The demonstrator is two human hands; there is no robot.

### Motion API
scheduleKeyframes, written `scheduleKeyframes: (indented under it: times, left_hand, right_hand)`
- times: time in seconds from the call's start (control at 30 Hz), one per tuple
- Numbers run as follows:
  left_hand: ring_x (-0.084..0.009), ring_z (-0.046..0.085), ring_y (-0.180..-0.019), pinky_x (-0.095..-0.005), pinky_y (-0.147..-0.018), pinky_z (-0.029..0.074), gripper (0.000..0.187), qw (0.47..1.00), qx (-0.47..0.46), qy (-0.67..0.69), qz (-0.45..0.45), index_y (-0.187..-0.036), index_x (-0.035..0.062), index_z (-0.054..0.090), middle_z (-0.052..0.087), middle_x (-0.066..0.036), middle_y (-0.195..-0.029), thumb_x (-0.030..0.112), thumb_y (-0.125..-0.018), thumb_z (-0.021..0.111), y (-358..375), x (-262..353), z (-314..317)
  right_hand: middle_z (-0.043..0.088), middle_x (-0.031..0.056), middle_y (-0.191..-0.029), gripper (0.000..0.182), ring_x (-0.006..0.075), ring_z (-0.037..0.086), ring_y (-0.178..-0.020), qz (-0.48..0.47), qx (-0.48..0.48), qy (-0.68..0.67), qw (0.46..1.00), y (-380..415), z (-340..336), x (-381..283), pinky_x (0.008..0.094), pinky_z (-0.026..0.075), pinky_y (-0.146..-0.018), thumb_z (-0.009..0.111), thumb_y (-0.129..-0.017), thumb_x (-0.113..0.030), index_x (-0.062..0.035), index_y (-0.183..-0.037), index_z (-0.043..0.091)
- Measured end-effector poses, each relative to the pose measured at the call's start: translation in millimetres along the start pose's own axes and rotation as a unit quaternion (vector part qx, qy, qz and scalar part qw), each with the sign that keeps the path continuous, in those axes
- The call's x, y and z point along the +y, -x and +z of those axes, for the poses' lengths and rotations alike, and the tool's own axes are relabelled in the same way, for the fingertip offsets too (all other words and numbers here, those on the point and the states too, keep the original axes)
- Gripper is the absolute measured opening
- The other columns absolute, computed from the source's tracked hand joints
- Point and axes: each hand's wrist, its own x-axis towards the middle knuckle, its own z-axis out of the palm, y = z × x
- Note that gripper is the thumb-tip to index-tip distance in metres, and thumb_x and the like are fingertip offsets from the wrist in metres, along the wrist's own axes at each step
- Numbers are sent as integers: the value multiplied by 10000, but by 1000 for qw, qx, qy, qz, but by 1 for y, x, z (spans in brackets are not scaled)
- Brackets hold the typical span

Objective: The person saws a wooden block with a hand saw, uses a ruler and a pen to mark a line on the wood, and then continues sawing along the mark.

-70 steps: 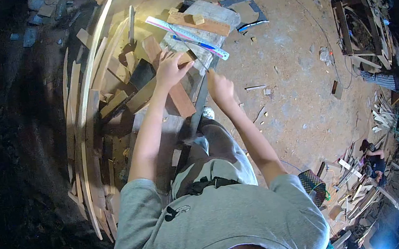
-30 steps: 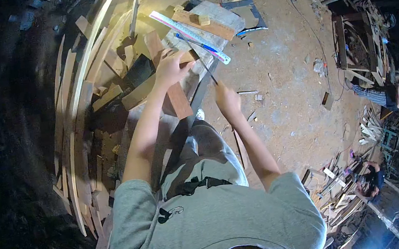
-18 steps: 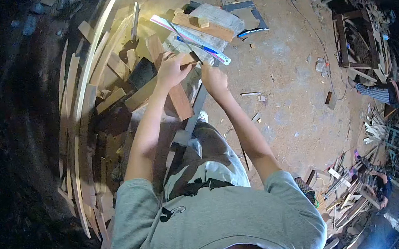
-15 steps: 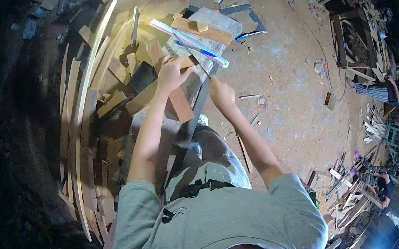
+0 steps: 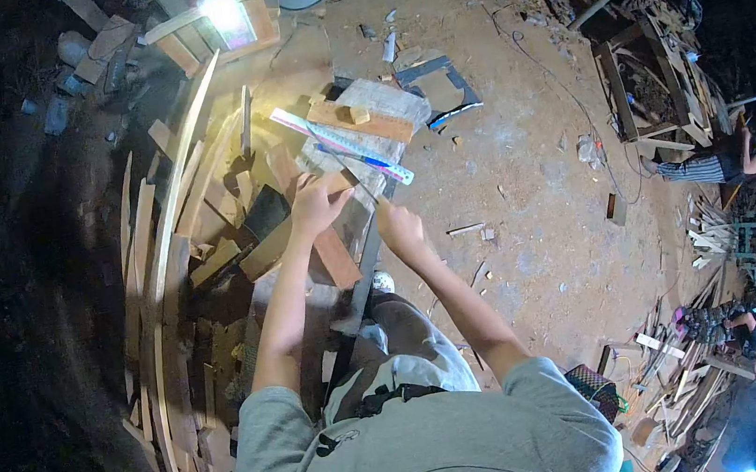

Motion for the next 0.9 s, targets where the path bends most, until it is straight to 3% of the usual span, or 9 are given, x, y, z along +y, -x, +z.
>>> scheduleKeyframes:
  times: [0.17, 0.33, 0.4, 0.47, 0.6, 0.67, 0.77, 0.9]
  left_hand:
    - [-324, 546, -810, -398, -841, 360, 347, 1000, 16, 18, 4, -893, 37, 575, 598, -156, -773, 336, -729, 634, 0, -8, 6]
    - [-317, 549, -808, -400, -829, 367, 340, 1000, 4, 20, 14, -881, 39, 586, 596, -157, -767, 340, -731, 633, -2, -7, 6]
    - [-311, 559, -773, -391, -819, 378, 326, 998, 55, 37, 4, -840, 39, 589, 599, -152, -757, 346, -735, 628, -5, -9, 9]
    - [-308, 563, -755, -388, -815, 383, 321, 998, 50, 23, 10, -827, 40, 589, 600, -149, -750, 345, -736, 628, -5, -9, 7]
    - [-304, 569, -719, -385, -813, 387, 329, 999, 43, 21, 2, -824, 38, 586, 600, -145, -726, 352, -735, 631, -5, 4, -3]
    - [-300, 571, -729, -385, -814, 384, 330, 999, 36, 22, -4, -841, 39, 588, 603, -143, -733, 349, -735, 631, -2, -6, 5]
    - [-293, 574, -753, -385, -820, 378, 339, 1000, 18, 18, -4, -880, 41, 592, 609, -145, -755, 345, -735, 632, -2, -3, 2]
    - [-289, 572, -792, -384, -833, 369, 354, 1000, 15, -1, 21, -932, 47, 597, 614, -153, -786, 337, -732, 633, -1, -4, 4]
  right_hand:
    - [605, 194, -665, 186, 356, 614, -622, 49, -46, -1, 998, 54, -16, 21, 467, 492, -542, 424, -825, -185, -117, -979, 499]
    - [607, 198, -673, 192, 356, 613, -620, 21, -42, -16, 999, 0, 4, 3, 471, 488, -531, 418, -825, -163, -90, -990, 482]
    - [608, 198, -677, 195, 356, 613, -625, 16, -38, -16, 999, -16, 5, -3, 471, 487, -531, 419, -822, -155, -84, -994, 477]
    - [609, 197, -682, 182, 362, 611, -630, 11, -36, -30, 999, -18, 2, 1, 472, 486, -530, 425, -816, -148, -81, -975, 485]
    - [608, 194, -678, 181, 364, 607, -607, -24, -31, -14, 999, 29, -1, 30, 473, 483, -515, 421, -823, -151, -81, -976, 488]
    - [606, 192, -668, 169, 366, 602, -582, 18, -35, -12, 999, 53, -15, 36, 478, 478, -500, 420, -828, -159, -86, -961, 492]
    - [603, 188, -657, 156, 366, 598, -566, 4, -12, -28, 1000, 57, -14, 40, 477, 474, -485, 414, -837, -177, -90, -938, 494]
    - [606, 201, -687, 162, 364, 608, -618, 1, -20, -41, 999, 3, 0, 4, 466, 486, -531, 407, -840, -190, -76, -902, 504]
